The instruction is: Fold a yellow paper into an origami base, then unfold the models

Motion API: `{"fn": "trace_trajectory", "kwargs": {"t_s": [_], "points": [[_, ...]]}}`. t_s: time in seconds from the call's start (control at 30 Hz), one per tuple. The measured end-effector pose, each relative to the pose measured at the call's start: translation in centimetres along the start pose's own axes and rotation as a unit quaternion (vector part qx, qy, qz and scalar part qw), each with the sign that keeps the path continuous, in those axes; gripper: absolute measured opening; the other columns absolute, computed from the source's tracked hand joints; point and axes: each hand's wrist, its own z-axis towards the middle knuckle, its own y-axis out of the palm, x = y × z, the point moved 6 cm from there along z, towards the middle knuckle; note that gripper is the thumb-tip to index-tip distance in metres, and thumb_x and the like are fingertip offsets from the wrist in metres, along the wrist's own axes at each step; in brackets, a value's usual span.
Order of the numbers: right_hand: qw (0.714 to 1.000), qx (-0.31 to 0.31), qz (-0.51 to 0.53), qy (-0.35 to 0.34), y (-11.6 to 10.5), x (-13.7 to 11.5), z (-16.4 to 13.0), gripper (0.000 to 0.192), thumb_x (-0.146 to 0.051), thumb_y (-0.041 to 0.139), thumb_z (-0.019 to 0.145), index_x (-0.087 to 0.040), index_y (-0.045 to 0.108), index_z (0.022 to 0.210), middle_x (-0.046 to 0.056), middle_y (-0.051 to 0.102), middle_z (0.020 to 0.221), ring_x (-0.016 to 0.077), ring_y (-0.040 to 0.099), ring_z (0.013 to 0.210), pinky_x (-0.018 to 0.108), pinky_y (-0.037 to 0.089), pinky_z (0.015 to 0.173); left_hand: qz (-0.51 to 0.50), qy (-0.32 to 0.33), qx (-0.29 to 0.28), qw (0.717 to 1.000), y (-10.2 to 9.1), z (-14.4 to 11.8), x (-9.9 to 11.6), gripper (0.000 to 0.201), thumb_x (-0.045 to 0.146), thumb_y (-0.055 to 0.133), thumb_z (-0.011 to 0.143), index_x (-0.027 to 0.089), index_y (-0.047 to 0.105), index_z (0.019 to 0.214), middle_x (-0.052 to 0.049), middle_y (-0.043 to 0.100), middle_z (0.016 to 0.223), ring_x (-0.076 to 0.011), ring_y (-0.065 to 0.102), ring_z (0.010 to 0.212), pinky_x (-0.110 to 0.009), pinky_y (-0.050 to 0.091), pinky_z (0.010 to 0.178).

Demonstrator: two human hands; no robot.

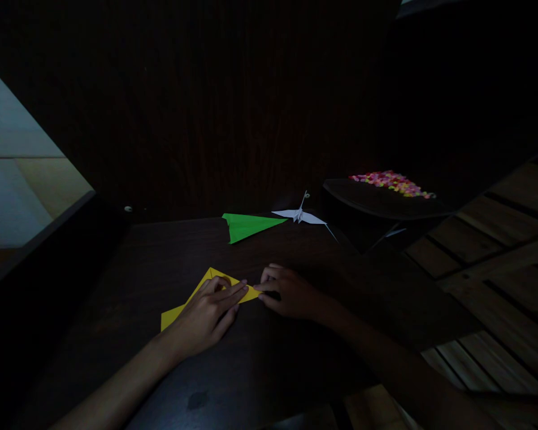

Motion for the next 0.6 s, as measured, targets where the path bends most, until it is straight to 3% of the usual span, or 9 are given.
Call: {"fn": "trace_trajectory", "kwargs": {"t_s": [0.27, 0.43, 0.6], "points": [[0.999, -0.021, -0.029, -0.042, -0.06, -0.39, -0.14, 0.010, -0.013, 0.065, 0.076, -0.018, 0.072, 0.081, 0.003, 0.057, 0.084, 0.0158, 0.052, 0.078, 0.028, 0.040, 0.066, 0.012, 0.002, -0.012, 1.000, 0.23, -0.13, 0.05, 0.049, 0.019, 0.046, 0.096, 0.027, 0.042, 0.144, -0.005, 0.057, 0.138, -0.0238, 0.052, 0.106, -0.043, 0.046, 0.092], [0.997, -0.043, -0.036, -0.044, -0.07, -0.18, -0.33, 0.013, -0.020, 0.065, 0.079, -0.020, 0.074, 0.088, 0.001, 0.054, 0.078, 0.0143, 0.050, 0.072, 0.027, 0.037, 0.062, 0.010, -0.006, -0.037, 0.999, 0.39, -0.10, 0.19, 0.055, 0.015, 0.046, 0.094, 0.027, 0.036, 0.147, -0.006, 0.059, 0.135, -0.0236, 0.052, 0.100, -0.041, 0.047, 0.087], [0.998, -0.053, -0.035, -0.021, -0.25, -0.04, -0.29, 0.016, -0.023, 0.062, 0.084, -0.021, 0.075, 0.091, 0.002, 0.056, 0.076, 0.0147, 0.051, 0.071, 0.026, 0.037, 0.063, 0.008, 0.001, -0.022, 1.000, 0.22, -0.15, 0.25, 0.056, 0.013, 0.045, 0.094, 0.028, 0.036, 0.147, -0.006, 0.059, 0.136, -0.0234, 0.052, 0.099, -0.040, 0.047, 0.087]]}}
